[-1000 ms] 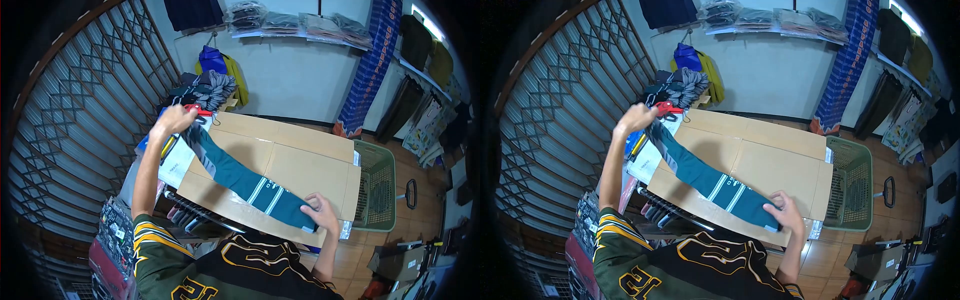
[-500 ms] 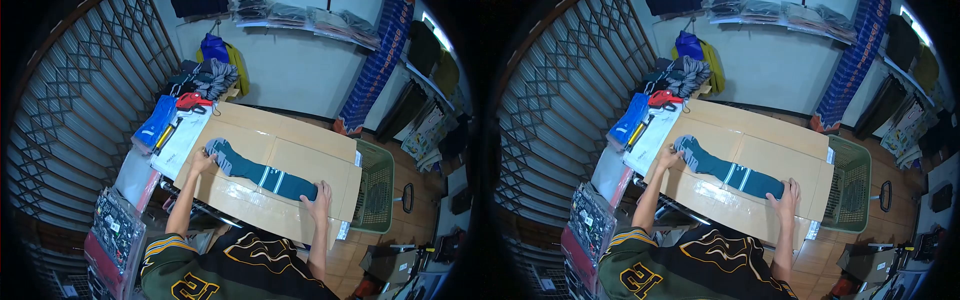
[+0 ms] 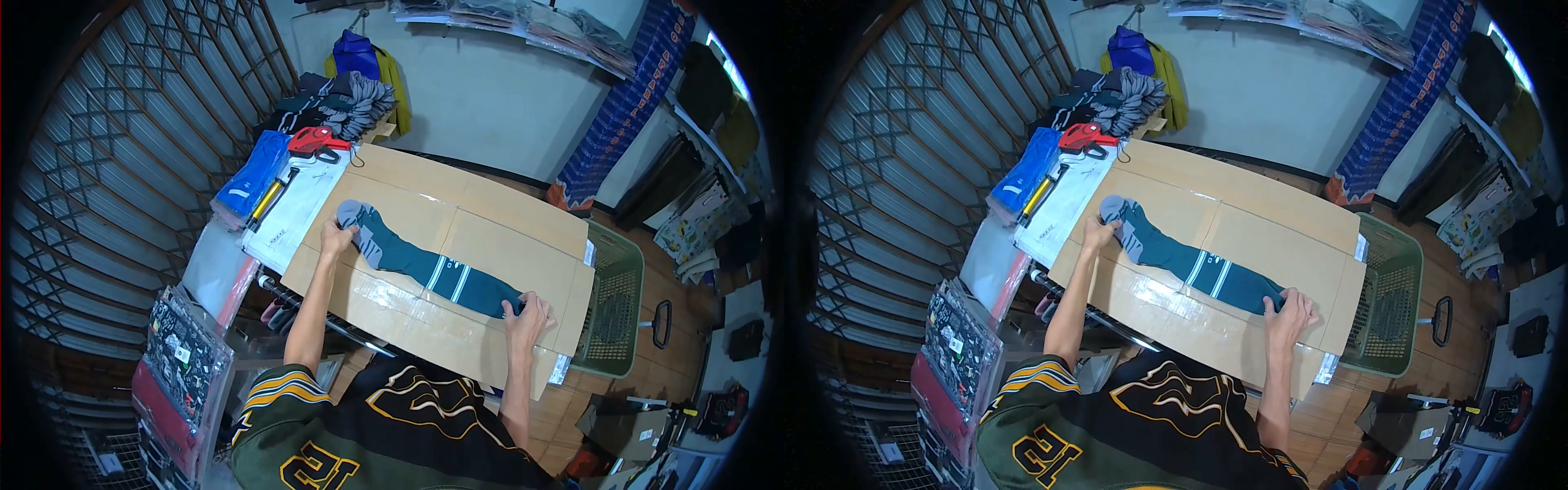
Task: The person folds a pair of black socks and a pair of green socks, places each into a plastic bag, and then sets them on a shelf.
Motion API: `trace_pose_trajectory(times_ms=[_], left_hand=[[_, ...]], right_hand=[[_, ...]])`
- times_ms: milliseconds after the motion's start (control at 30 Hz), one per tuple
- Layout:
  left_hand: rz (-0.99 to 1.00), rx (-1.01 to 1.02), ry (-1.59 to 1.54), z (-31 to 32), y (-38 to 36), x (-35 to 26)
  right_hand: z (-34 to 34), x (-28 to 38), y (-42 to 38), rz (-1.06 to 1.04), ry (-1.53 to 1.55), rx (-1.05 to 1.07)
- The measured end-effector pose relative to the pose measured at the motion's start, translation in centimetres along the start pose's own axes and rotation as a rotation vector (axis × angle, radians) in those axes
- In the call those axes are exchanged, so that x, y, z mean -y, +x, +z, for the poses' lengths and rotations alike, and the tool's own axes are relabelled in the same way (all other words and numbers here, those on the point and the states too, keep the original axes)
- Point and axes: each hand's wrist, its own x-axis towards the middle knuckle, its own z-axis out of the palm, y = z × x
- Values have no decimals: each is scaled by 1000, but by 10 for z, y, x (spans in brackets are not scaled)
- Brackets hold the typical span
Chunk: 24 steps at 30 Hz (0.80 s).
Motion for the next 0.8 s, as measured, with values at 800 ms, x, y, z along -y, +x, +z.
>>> trace_pose_trajectory(times_ms=[800], left_hand=[[67, -23, 205, 15, -29, -65]], right_hand=[[43, -62, 11, 229, 491, -16]])
